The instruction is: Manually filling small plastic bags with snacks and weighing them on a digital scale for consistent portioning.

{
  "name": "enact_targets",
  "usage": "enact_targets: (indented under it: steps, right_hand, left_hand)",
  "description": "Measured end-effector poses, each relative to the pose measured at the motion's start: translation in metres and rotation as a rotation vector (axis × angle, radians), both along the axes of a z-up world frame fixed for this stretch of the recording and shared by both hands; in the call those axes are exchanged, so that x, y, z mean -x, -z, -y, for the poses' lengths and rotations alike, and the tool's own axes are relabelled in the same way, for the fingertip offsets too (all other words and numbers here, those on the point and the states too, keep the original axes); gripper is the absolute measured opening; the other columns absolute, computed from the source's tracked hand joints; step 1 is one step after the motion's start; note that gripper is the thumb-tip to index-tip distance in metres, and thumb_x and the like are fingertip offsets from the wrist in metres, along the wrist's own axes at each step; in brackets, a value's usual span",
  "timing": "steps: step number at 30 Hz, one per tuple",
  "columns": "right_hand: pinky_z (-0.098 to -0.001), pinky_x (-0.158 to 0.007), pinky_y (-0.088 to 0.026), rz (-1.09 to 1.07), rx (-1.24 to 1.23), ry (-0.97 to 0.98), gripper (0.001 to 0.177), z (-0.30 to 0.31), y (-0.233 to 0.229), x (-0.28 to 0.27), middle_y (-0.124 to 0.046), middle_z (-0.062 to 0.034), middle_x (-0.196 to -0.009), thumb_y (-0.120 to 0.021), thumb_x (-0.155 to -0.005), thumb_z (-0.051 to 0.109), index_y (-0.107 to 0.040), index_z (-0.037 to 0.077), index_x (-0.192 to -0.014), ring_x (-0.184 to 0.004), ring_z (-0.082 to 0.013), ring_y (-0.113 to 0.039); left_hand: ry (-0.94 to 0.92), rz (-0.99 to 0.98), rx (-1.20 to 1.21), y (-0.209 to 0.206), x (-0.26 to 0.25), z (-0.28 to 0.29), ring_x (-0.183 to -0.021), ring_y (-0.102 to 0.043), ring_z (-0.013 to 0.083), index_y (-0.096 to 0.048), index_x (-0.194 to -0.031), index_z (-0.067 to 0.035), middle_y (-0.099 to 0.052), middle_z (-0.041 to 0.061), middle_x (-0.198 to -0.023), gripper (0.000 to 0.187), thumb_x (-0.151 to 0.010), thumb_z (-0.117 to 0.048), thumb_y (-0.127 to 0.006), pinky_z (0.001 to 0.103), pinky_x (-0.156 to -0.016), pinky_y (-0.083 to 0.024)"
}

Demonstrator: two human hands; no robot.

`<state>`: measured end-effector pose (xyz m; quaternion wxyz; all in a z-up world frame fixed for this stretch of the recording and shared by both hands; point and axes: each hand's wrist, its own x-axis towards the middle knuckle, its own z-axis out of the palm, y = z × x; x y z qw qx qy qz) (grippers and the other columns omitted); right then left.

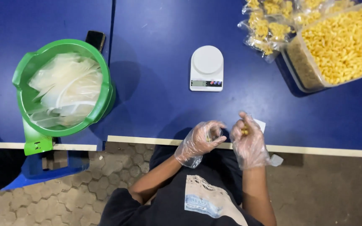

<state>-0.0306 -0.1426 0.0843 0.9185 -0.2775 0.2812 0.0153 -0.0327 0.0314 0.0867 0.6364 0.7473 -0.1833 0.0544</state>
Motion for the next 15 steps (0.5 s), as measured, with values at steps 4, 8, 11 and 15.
enact_targets:
  steps: [4, 8, 11, 15]
  right_hand:
    - [-0.0319, -0.060, -0.046, -0.051, -0.250, -0.004, 0.017, 0.020, 0.051, -0.013, -0.065, -0.0113, -0.086, -0.065, -0.095, 0.010, -0.069, 0.005, -0.111, -0.074, -0.0259, -0.062]
    - [-0.0319, -0.065, -0.046, -0.067, -0.331, 0.072, 0.026, 0.016, 0.061, -0.012, -0.060, -0.0103, -0.100, -0.056, -0.094, 0.005, -0.060, 0.006, -0.121, -0.088, -0.0250, -0.060]
    - [-0.0284, -0.063, -0.045, -0.047, -0.350, 0.087, 0.034, 0.002, 0.044, -0.009, -0.058, -0.0096, -0.105, -0.050, -0.095, 0.002, -0.052, 0.007, -0.129, -0.085, -0.0209, -0.059]
    - [-0.0287, -0.068, -0.044, 0.094, -0.390, 0.002, 0.036, -0.003, 0.049, -0.007, -0.068, -0.0186, -0.113, -0.057, -0.091, -0.009, -0.064, -0.001, -0.125, -0.085, -0.0242, -0.059]
  left_hand:
    - [-0.024, -0.003, -0.008, 0.006, -0.001, -0.008, -0.069, -0.069, 0.0226, -0.074, -0.108, -0.014, -0.070, 0.003, -0.074, 0.030, -0.082, -0.023, -0.086, 0.034, -0.064, -0.057]
    - [-0.054, -0.011, -0.070, 0.004, -0.006, -0.016, -0.068, -0.069, 0.0237, -0.074, -0.105, -0.014, -0.070, 0.002, -0.072, 0.030, -0.081, -0.025, -0.087, 0.037, -0.064, -0.057]
    - [-0.054, -0.016, -0.073, 0.008, -0.007, -0.018, -0.068, -0.068, 0.0245, -0.073, -0.105, -0.014, -0.070, 0.003, -0.072, 0.030, -0.080, -0.024, -0.087, 0.038, -0.065, -0.057]
    - [-0.033, -0.017, -0.063, 0.007, -0.009, -0.016, -0.067, -0.068, 0.0263, -0.073, -0.106, -0.013, -0.070, 0.004, -0.071, 0.028, -0.082, -0.022, -0.085, 0.039, -0.066, -0.057]
